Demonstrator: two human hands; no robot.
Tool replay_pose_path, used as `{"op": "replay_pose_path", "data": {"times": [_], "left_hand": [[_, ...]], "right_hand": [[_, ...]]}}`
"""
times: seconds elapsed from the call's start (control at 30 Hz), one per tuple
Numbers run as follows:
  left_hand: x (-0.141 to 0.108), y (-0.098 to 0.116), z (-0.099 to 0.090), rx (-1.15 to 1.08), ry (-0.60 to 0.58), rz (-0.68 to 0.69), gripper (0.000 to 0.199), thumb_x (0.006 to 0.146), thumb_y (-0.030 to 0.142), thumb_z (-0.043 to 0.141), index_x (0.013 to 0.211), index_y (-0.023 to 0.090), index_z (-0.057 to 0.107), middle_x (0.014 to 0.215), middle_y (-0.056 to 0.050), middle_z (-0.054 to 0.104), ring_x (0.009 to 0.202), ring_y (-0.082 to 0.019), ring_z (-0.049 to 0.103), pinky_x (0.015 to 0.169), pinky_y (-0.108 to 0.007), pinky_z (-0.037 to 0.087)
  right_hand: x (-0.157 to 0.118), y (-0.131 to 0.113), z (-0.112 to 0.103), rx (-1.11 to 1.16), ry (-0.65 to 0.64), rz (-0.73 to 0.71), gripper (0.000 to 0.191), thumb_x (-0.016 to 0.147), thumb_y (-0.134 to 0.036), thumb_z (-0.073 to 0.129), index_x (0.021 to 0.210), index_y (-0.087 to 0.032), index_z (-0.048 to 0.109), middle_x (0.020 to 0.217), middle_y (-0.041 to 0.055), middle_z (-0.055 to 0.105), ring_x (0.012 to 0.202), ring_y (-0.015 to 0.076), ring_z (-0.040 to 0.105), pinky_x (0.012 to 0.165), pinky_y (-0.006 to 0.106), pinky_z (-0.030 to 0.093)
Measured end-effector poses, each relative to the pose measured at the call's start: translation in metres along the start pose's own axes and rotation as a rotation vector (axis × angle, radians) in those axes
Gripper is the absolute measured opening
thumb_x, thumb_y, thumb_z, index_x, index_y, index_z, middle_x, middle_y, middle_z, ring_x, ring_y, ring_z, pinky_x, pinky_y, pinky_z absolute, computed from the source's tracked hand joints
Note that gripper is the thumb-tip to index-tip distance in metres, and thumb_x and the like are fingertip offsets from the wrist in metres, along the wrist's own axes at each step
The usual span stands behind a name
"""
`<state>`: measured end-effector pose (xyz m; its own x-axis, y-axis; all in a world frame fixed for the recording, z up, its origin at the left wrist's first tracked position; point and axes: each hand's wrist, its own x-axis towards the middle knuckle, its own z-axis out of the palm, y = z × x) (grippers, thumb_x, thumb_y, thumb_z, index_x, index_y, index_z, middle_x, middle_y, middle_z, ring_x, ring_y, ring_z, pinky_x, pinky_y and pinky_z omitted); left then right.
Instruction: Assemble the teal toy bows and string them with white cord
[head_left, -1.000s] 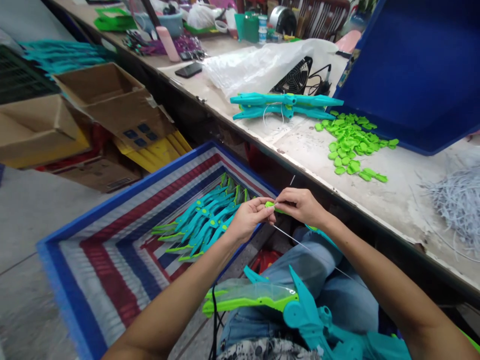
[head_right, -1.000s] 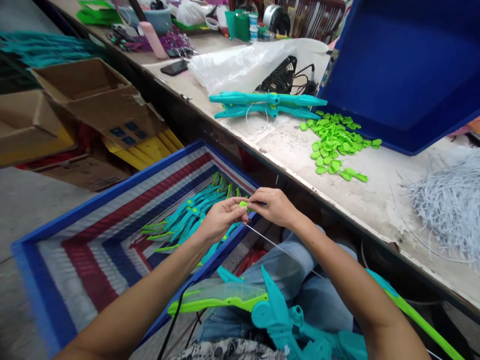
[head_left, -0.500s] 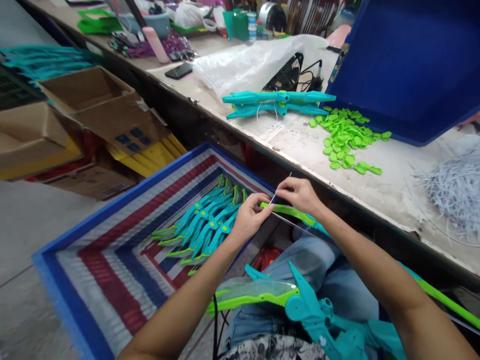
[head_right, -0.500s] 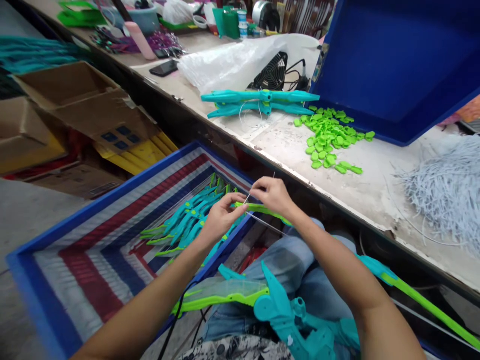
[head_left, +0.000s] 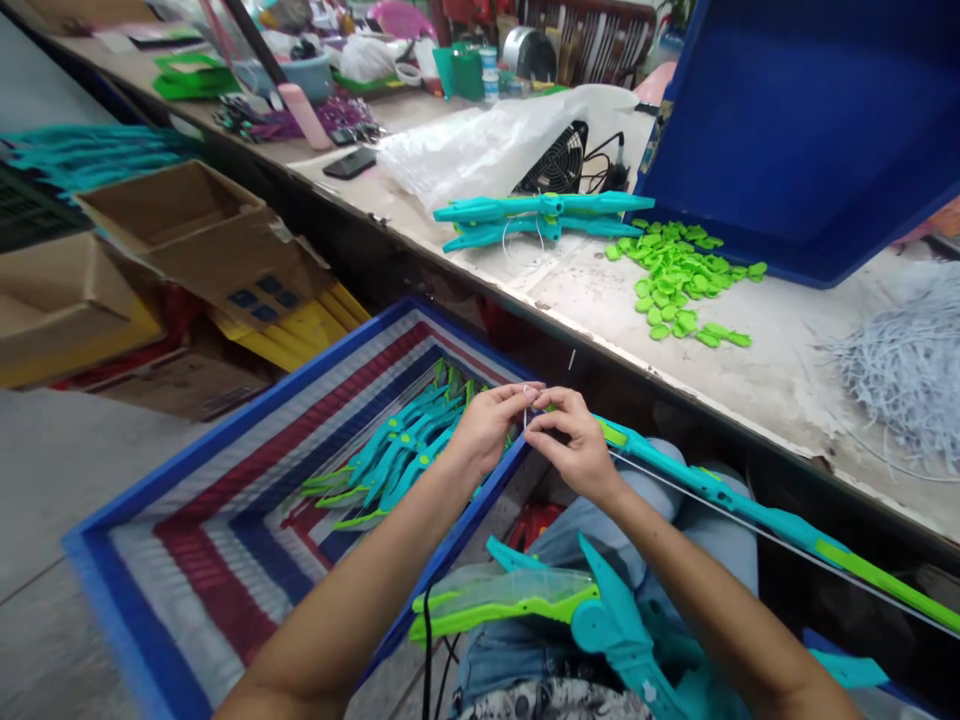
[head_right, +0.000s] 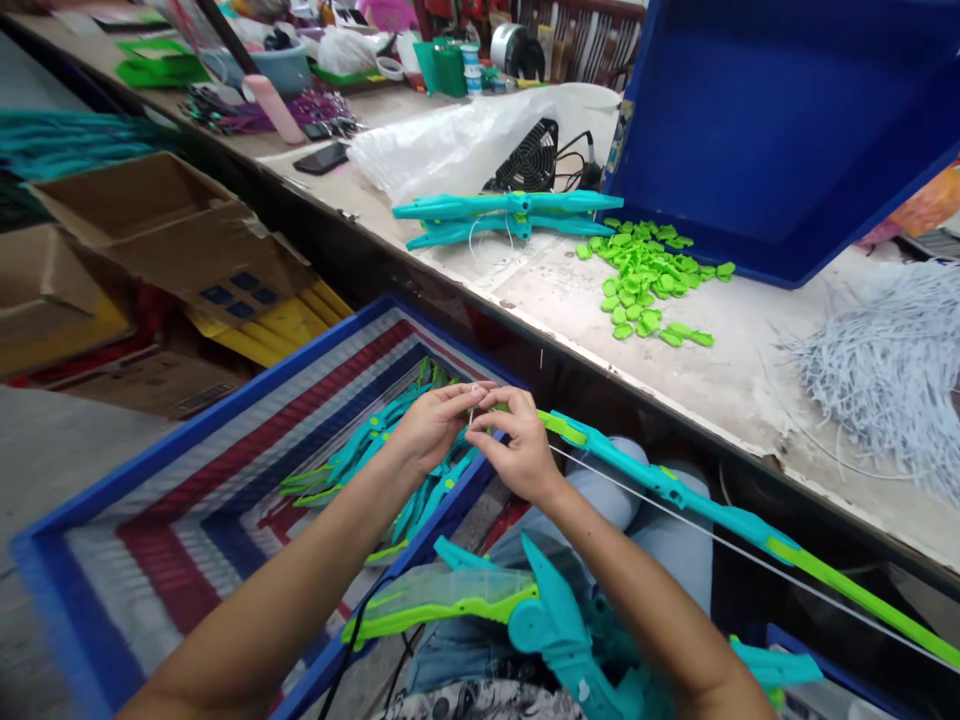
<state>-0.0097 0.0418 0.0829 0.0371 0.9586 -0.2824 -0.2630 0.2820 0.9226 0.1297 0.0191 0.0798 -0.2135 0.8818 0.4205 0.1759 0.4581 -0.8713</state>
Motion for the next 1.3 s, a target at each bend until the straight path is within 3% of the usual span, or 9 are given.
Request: {"op": "replay_pose_path", "data": {"times": [0.13,0.2,0.33,0.57,0.77,0.87,0.97,1.07,1.3], "left_hand": [[-0.009,0.008,-0.003,0.455,0.172,0.317,0.012,0.069,0.029,0.067,0.069,0.017,0.066,0.080,-0.003,0.067,0.073,-0.015,0.059,0.068,-0.026,0.045],[-0.014,0.008,0.000,0.505,0.210,0.373,0.012,0.075,0.029,0.062,0.073,0.017,0.065,0.069,-0.001,0.064,0.062,-0.013,0.058,0.059,-0.024,0.044],[-0.015,0.004,0.011,0.137,0.160,0.245,0.023,0.071,0.036,0.067,0.076,0.015,0.063,0.060,0.000,0.062,0.050,-0.012,0.057,0.042,-0.020,0.040],[-0.014,0.015,0.010,-0.073,0.018,-0.018,0.043,0.048,0.038,0.086,0.074,0.009,0.069,0.062,-0.004,0.067,0.056,-0.013,0.063,0.052,-0.023,0.054],[-0.013,0.016,0.009,-0.100,0.010,-0.023,0.039,0.048,0.036,0.085,0.070,0.010,0.066,0.056,-0.001,0.063,0.051,-0.011,0.060,0.050,-0.022,0.051],[-0.011,0.012,0.012,-0.113,0.070,-0.025,0.032,0.052,0.033,0.080,0.067,0.012,0.062,0.057,0.000,0.062,0.052,-0.011,0.058,0.050,-0.022,0.050],[-0.009,0.010,0.013,-0.153,0.093,-0.010,0.023,0.055,0.028,0.075,0.061,0.013,0.059,0.059,0.001,0.060,0.056,-0.011,0.058,0.056,-0.024,0.050],[-0.006,0.011,0.010,-0.239,0.020,-0.022,0.015,0.055,0.024,0.070,0.059,0.012,0.061,0.063,-0.002,0.063,0.064,-0.014,0.060,0.065,-0.029,0.052],[-0.013,0.008,0.012,-0.145,-0.066,0.023,0.017,0.055,0.018,0.074,0.069,0.012,0.066,0.066,-0.001,0.064,0.062,-0.012,0.060,0.068,-0.028,0.050]], "right_hand": [[-0.005,0.022,0.005,0.062,0.110,0.140,0.009,0.080,-0.024,0.063,0.073,-0.021,0.068,0.091,0.0039,0.059,0.092,0.0175,0.059,0.084,0.033,0.048],[-0.001,0.024,0.005,0.081,0.148,0.156,0.010,0.081,-0.024,0.061,0.074,-0.020,0.068,0.089,0.0035,0.059,0.088,0.0162,0.059,0.081,0.030,0.048],[0.005,0.016,0.008,0.042,0.248,0.170,0.012,0.083,-0.023,0.059,0.074,-0.019,0.067,0.086,0.0031,0.058,0.082,0.0146,0.058,0.075,0.028,0.049],[0.013,0.013,0.016,0.028,0.369,0.072,0.013,0.084,-0.023,0.059,0.083,-0.022,0.072,0.086,0.0024,0.058,0.081,0.0142,0.059,0.073,0.027,0.050],[0.013,0.015,0.015,-0.018,0.182,-0.009,0.024,0.089,-0.022,0.051,0.101,-0.024,0.071,0.089,0.0023,0.059,0.085,0.0134,0.059,0.078,0.026,0.050],[0.012,0.013,0.013,-0.039,0.178,0.013,0.030,0.089,-0.023,0.051,0.115,-0.025,0.065,0.091,0.0024,0.059,0.083,0.0129,0.059,0.078,0.027,0.050],[0.013,0.011,0.010,-0.105,0.178,-0.032,0.021,0.089,-0.026,0.055,0.104,-0.025,0.069,0.088,0.0024,0.059,0.081,0.0136,0.059,0.075,0.027,0.051],[0.017,0.012,0.005,-0.176,0.175,-0.091,0.017,0.089,-0.026,0.055,0.089,-0.024,0.072,0.082,0.0024,0.061,0.078,0.0139,0.060,0.072,0.027,0.050],[0.016,0.011,-0.008,-0.421,0.072,-0.249,0.016,0.091,-0.023,0.050,0.088,-0.021,0.066,0.082,0.0042,0.066,0.076,0.0158,0.063,0.071,0.028,0.050]]}}
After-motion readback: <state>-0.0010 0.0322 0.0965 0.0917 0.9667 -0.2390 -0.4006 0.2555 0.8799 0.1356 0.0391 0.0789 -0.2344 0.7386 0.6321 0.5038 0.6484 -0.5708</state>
